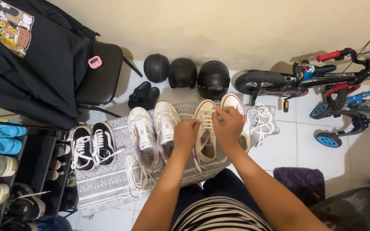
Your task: The person removes the laces from a pair of white canvas shoes and then re-laces them by threading the laces through the eyelets and tying a knot. The task is performed by hand on a small table in a cluttered indoor space.
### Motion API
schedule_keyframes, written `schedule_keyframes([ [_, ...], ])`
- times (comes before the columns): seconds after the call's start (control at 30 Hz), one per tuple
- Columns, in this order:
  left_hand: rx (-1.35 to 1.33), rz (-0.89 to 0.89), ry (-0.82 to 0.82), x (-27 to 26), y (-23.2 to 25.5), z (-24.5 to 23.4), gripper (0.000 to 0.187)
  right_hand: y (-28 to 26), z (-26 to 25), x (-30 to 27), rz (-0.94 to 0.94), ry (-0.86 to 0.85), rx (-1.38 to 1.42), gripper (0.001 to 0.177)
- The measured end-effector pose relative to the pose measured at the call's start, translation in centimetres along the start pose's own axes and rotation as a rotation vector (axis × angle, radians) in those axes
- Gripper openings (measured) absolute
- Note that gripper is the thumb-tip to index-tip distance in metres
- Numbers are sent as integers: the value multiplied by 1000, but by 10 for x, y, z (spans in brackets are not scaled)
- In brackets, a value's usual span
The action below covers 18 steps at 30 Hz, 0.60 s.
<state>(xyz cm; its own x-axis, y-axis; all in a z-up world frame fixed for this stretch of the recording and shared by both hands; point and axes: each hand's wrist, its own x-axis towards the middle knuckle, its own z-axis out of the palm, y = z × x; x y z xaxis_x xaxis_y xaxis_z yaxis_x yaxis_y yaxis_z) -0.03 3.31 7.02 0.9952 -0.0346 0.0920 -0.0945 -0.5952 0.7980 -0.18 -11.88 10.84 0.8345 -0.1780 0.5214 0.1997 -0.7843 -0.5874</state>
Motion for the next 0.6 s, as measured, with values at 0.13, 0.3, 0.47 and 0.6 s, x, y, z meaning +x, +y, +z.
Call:
schedule_keyframes([
  [0.13,151,-74,13,-2,-11,-7,14,3,-3,1,86,15,20,7],
  [0.3,226,-78,37,-9,-30,-14,14,11,-5,3,128,30,62,9],
  [0.47,235,-167,-53,-8,-50,-3,15,20,2,5,209,6,46,10],
  [0.6,-519,-672,-106,-5,-63,31,20,29,15,1,569,-206,203,38],
])
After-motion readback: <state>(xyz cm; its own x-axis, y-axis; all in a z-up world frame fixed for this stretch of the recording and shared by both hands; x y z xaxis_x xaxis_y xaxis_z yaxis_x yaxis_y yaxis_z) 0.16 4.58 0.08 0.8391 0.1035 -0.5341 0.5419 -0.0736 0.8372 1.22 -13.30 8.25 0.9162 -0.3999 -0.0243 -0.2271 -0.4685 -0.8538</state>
